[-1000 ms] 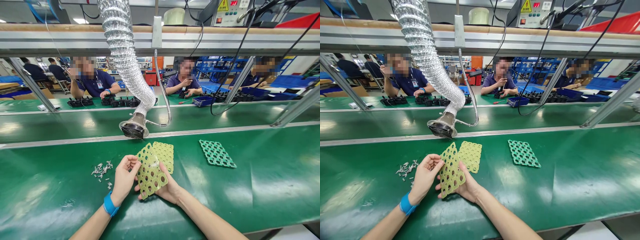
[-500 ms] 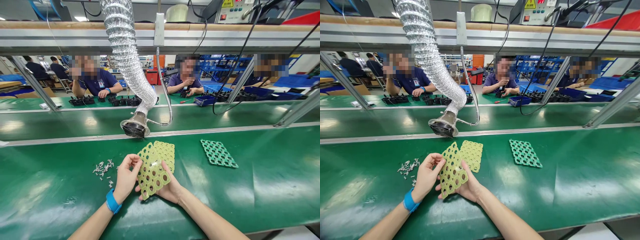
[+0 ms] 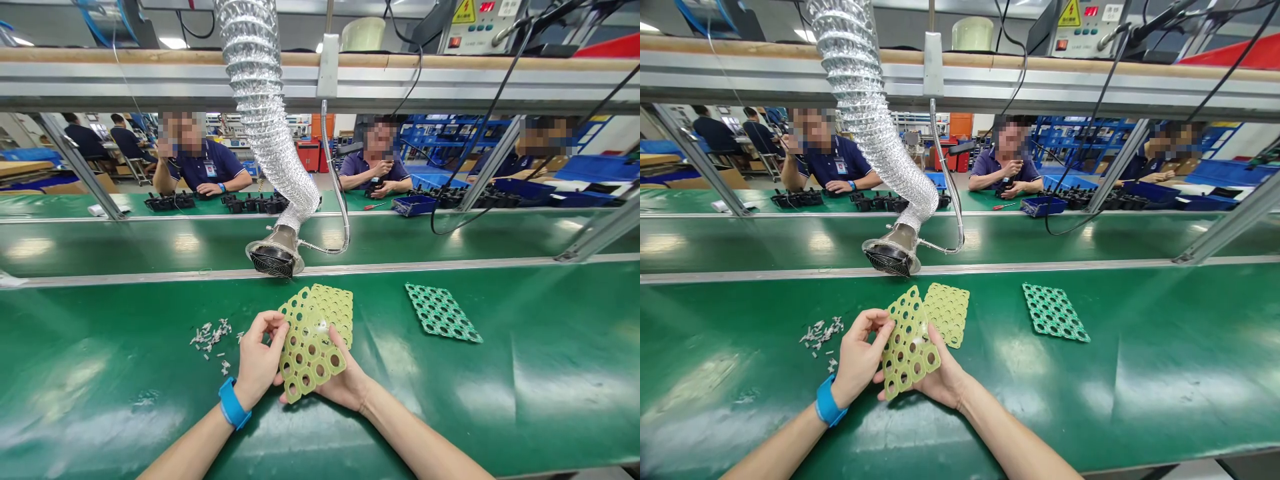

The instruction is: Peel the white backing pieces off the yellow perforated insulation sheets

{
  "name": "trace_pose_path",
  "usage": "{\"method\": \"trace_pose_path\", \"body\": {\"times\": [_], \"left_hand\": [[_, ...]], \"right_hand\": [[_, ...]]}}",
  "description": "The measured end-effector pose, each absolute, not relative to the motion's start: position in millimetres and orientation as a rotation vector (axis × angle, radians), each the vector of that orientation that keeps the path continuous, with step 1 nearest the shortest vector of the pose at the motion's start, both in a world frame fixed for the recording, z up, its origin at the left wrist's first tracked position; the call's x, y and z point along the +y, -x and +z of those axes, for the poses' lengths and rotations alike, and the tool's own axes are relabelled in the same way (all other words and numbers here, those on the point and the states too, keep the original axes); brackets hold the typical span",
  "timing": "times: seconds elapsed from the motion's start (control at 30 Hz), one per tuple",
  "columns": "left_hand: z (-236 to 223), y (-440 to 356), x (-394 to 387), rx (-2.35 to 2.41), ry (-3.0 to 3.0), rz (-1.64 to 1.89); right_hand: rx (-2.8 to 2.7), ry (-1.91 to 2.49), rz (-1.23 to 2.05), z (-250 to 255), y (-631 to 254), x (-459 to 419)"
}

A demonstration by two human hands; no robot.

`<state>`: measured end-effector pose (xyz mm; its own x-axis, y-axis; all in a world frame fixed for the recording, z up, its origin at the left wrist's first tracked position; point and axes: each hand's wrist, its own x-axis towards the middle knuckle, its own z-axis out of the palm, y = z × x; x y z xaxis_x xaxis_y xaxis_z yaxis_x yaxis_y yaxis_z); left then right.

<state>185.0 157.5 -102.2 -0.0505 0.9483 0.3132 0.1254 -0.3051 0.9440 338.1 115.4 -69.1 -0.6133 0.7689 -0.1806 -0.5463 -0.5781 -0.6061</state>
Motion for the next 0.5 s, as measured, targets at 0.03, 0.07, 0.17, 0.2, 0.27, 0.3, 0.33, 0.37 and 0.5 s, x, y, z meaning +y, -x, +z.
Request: {"method": "trace_pose_path", "body": {"times": [0.03,0.07,0.17,0.2,0.27,0.3,0.33,0.37,0.5], "left_hand": [[-102.1,-184.7,157.5,1.180,-1.501,1.436],[-101.8,-184.4,157.6,1.175,-1.507,1.434],[-100.7,-183.4,158.1,1.157,-1.528,1.413],[-100.3,-183.1,158.3,1.152,-1.534,1.407],[-99.9,-182.9,158.5,1.148,-1.541,1.409],[-99.7,-182.9,158.6,1.148,-1.542,1.414],[-99.7,-183.0,158.5,1.150,-1.539,1.420],[-99.7,-183.1,158.4,1.153,-1.535,1.424],[-100.0,-183.9,157.4,1.163,-1.502,1.430]], "right_hand": [[-0.650,0.552,2.201,-69.3,-338.4,115.5],[-0.648,0.545,2.206,-69.3,-338.7,115.8],[-0.648,0.527,2.220,-68.1,-339.3,116.4],[-0.653,0.522,2.221,-67.5,-339.4,116.5],[-0.662,0.522,2.220,-66.8,-339.3,116.3],[-0.664,0.525,2.218,-66.7,-339.1,116.1],[-0.664,0.530,2.216,-66.8,-338.9,115.8],[-0.661,0.537,2.214,-67.0,-338.7,115.5],[-0.668,0.575,2.193,-67.8,-337.8,114.3]]}}
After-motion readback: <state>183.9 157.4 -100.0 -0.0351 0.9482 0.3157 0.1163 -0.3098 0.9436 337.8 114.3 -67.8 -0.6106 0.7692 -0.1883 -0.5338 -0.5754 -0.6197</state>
